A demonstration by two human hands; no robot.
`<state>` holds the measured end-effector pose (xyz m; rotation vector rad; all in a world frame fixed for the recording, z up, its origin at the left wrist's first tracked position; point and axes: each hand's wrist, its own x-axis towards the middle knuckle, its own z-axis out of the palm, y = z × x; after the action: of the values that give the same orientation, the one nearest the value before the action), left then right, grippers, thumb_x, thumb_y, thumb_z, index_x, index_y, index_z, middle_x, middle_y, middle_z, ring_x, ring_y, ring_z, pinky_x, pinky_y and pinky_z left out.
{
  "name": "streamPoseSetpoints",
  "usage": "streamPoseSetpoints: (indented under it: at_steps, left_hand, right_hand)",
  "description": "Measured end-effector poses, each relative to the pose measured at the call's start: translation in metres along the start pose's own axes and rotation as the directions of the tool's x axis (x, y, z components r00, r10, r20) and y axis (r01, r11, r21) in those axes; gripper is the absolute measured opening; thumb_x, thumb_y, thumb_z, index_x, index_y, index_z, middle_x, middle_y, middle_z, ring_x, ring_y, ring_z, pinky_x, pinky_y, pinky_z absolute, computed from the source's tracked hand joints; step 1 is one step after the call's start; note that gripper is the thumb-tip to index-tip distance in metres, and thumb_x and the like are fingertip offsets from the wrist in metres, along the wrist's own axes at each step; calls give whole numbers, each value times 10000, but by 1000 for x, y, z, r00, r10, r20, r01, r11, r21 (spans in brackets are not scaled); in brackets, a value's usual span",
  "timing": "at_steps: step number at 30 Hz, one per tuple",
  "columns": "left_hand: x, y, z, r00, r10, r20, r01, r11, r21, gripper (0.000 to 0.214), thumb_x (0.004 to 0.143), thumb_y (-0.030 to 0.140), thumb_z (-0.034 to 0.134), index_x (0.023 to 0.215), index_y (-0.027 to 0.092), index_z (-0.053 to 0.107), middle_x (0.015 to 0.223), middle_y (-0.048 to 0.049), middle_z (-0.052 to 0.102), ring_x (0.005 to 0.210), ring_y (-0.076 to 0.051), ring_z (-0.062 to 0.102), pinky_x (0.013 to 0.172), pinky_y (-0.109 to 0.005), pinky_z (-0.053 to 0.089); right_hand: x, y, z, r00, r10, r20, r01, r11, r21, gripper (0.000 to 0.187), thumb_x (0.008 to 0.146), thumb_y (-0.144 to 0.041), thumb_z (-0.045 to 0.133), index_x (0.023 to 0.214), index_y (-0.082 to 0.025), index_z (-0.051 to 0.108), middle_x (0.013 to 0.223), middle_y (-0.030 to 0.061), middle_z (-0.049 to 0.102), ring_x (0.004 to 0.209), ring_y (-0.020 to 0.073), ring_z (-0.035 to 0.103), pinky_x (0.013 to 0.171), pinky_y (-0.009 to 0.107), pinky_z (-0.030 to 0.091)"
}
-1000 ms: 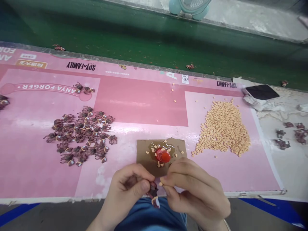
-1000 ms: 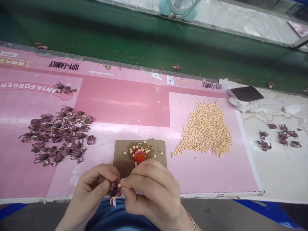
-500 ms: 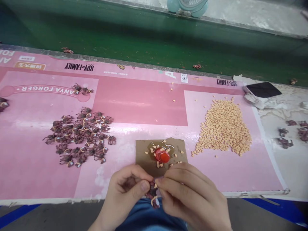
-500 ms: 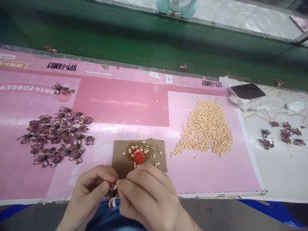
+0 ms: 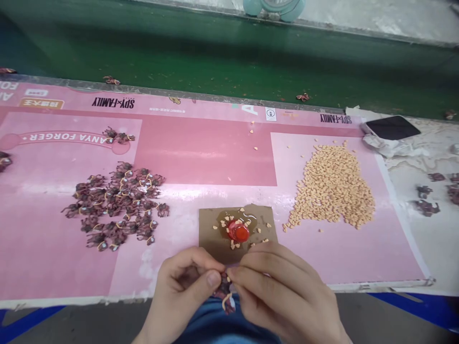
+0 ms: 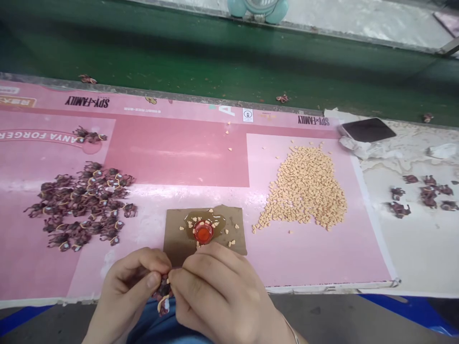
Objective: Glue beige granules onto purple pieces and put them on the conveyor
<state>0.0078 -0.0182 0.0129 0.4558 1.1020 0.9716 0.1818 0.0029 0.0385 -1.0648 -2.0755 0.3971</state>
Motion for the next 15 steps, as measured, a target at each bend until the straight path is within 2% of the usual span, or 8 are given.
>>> streamPoseSetpoints:
  at_steps: [2,5,8,10,12,15]
  left_hand:
    - [4,-5,-6,993,111,33,-113,990,82,190,804,429,877,784,245,832,686,-22,771,578,-134,722,548,-168,602]
    - [6,-9,-9,962,272,10,-269,946,180,52,865,339,833,844,291,833,762,5,791,624,-118,735,585,-141,607]
    - [4,-9,-6,933,361,10,-353,906,235,29,894,323,803,875,318,824,793,22,791,636,-116,739,597,-143,614]
    - [3,-9,-3,919,394,23,-386,883,268,36,906,318,788,891,321,821,811,20,793,651,-123,746,600,-151,620]
    - [2,-9,-1,909,417,18,-404,867,293,44,910,317,782,887,310,819,810,12,793,649,-131,748,592,-159,623]
    - [3,-10,1,906,424,17,-408,860,305,57,913,319,778,882,297,820,791,-2,795,631,-141,747,579,-172,624]
  right_hand:
    - [-5,-2,0,1000,-5,11,6,998,-66,145,920,-84,616,1018,-146,704,805,19,765,757,121,724,795,235,665]
    - [-10,-3,2,1000,-22,-1,22,990,-139,161,949,-148,602,1068,-138,711,836,24,792,779,131,751,791,238,673]
    - [-11,-3,4,998,-13,-56,7,995,-103,172,1009,-268,601,1051,-137,703,833,29,787,788,128,752,835,232,661]
    - [-11,-1,5,997,3,-78,-8,998,-65,216,995,-340,650,1051,-135,695,842,40,783,816,144,756,851,245,661]
    - [-11,0,5,997,2,-74,-7,998,-61,187,960,-292,702,1062,-136,690,849,42,782,825,152,754,845,248,662]
    - [-10,4,6,993,-32,-109,25,997,-71,103,947,-134,662,1048,-128,679,823,33,770,790,134,736,836,216,647]
